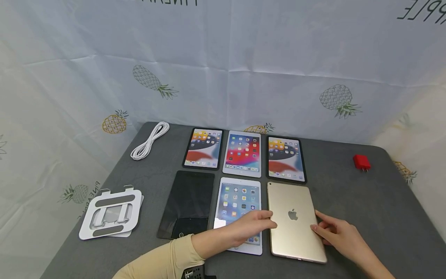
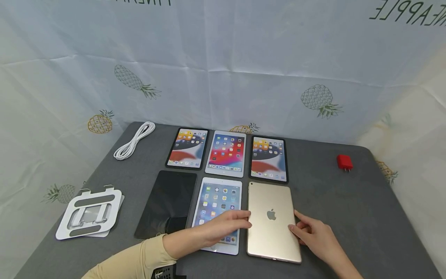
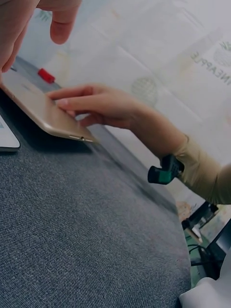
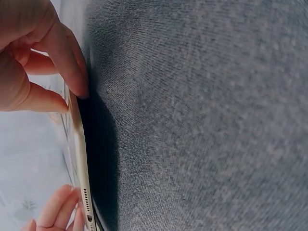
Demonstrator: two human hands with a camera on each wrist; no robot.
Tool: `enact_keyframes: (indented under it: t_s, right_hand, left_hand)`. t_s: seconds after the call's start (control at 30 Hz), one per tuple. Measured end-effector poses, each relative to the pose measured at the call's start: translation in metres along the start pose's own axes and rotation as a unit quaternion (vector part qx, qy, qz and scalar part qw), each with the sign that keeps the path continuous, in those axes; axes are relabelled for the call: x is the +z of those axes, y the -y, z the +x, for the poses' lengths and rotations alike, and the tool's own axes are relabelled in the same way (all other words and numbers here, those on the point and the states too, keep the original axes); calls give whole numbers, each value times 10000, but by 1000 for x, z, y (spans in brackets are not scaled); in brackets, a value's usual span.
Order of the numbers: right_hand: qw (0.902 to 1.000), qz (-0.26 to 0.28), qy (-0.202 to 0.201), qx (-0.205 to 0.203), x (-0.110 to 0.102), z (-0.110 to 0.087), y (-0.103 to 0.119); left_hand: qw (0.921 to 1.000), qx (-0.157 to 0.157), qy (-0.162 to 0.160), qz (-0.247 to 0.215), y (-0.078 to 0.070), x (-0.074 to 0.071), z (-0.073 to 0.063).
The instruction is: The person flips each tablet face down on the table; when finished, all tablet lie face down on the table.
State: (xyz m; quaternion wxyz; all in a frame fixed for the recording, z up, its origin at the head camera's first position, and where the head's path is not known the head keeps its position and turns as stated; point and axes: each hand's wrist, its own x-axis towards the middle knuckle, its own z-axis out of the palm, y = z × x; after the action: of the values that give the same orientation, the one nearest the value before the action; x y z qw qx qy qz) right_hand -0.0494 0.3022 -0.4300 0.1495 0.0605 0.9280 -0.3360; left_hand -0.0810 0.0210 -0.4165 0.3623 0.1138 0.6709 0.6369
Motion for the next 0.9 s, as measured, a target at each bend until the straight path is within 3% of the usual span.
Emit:
enact_keyframes:
  t_s: [0.9]
  right_hand:
    - [9991,-333,-138,-212,-1,1,0]
  left_hand:
    - [9995,-152,244,105,1,7,-1]
